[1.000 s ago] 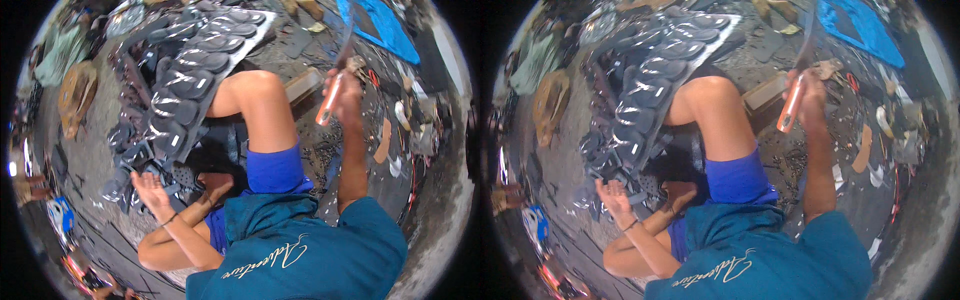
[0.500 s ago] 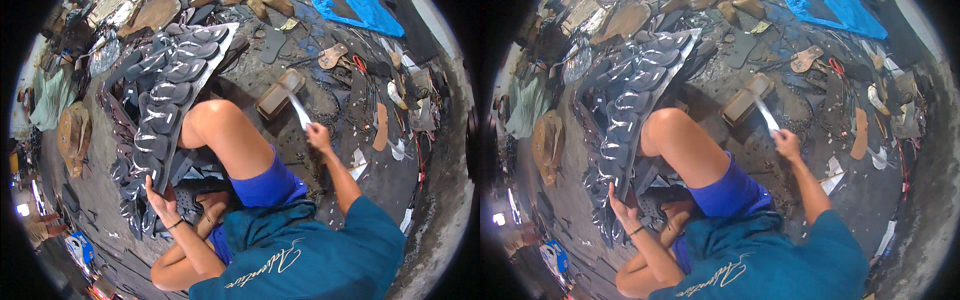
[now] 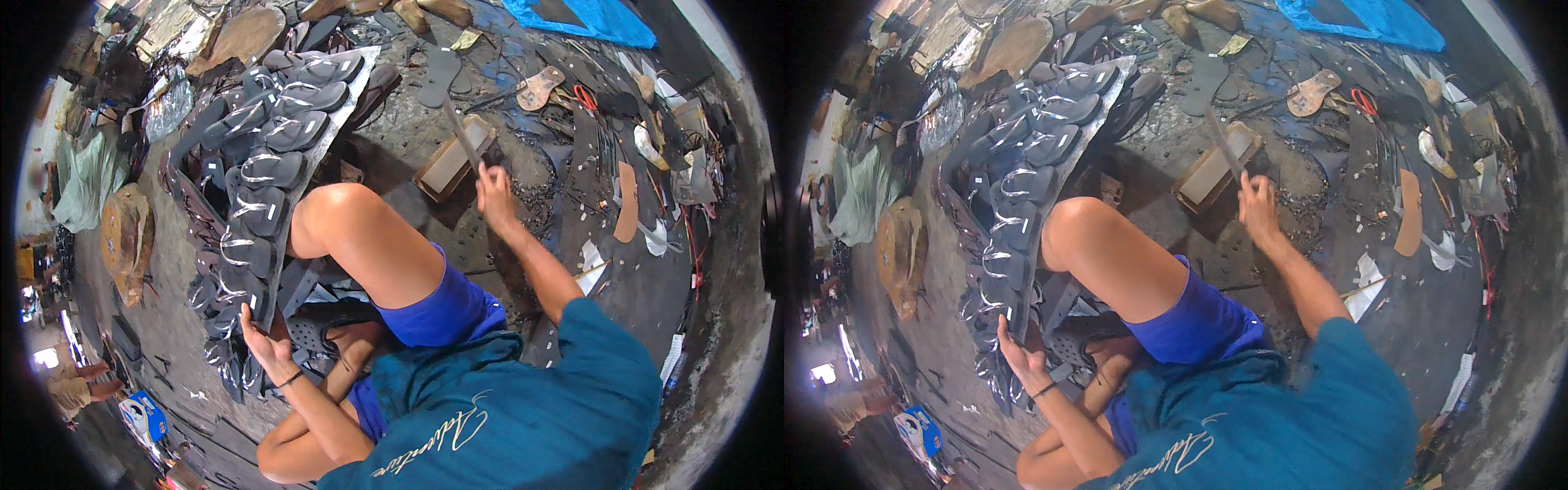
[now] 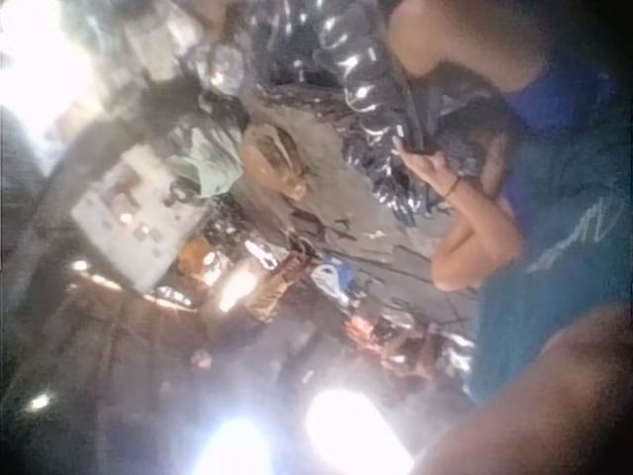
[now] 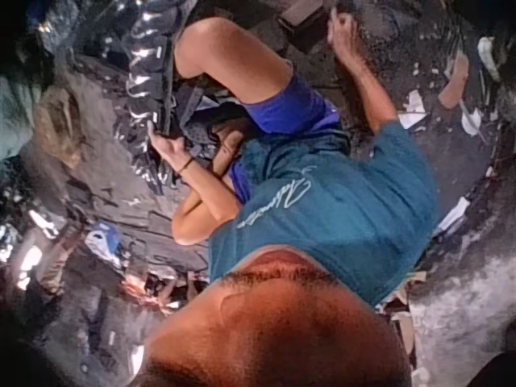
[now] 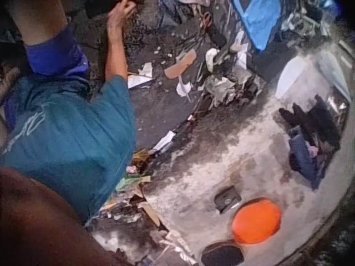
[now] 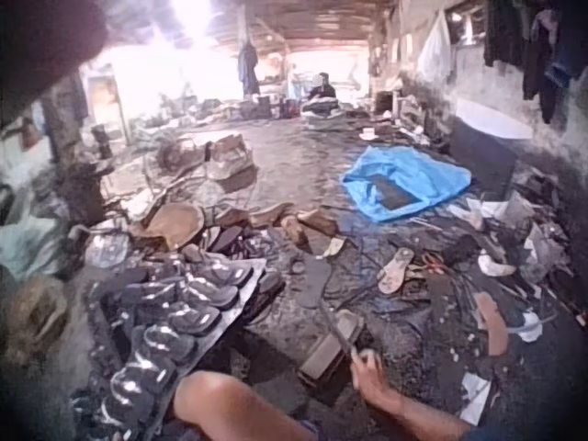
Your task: The person sits on the floor and uses a knife to trim the edges of multiple flip-flops and sandals. They handle each item one at a time, scraping and smoothing the soles and straps, then placing the finished pieces aside.
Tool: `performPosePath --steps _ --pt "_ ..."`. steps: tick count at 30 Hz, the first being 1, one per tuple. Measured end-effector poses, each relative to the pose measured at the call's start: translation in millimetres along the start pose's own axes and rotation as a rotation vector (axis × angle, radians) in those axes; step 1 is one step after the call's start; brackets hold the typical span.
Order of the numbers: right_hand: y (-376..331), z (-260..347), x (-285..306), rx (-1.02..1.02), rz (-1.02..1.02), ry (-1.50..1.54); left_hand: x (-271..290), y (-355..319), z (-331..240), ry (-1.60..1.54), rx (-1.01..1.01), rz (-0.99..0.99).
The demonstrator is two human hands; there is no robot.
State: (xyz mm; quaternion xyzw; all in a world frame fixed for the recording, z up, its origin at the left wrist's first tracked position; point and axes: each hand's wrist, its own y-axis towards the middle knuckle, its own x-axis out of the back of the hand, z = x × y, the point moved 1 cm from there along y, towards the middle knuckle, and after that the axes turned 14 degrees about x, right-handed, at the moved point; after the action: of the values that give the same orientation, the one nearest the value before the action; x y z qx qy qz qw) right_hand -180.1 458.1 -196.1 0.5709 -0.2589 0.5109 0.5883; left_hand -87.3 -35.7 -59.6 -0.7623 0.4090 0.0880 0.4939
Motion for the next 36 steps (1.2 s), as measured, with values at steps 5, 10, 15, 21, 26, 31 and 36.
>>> performPosePath --steps 5,10,15,21,26,31,36 --pt "-62.3 78.5 51.2 -0.148 0.22 0.616 -4.7 -3.4 0.7 -0.069 -0.035 -0.085" --pt "31.9 53.2 45.7 -0.103 -0.007 0.365 -0.4 6.9 -4.5 -0.094 0.022 -0.059" --pt "53.7 2.9 -2.2 -0.021 0.085 0.029 -15.2 7.8 -0.9 -0.096 0.02 -0.026" --pt "-38.8 75.2 31.5 -0.187 0.215 0.464 3.7 11.0 2.0 -0.136 0.057 0.025" --pt "4.4 63.7 39.4 -0.107 0.037 0.432 13.5 15.1 -2.5 -0.135 0.062 0.009" --pt "61.0 -8.4 -1.4 -0.112 0.071 0.036 4.2 16.9 -0.9 -0.089 0.042 0.028" --pt "-5.6 31.4 5.5 -0.023 0.073 0.2 5.5 15.6 0.0 -0.102 0.045 0.052"
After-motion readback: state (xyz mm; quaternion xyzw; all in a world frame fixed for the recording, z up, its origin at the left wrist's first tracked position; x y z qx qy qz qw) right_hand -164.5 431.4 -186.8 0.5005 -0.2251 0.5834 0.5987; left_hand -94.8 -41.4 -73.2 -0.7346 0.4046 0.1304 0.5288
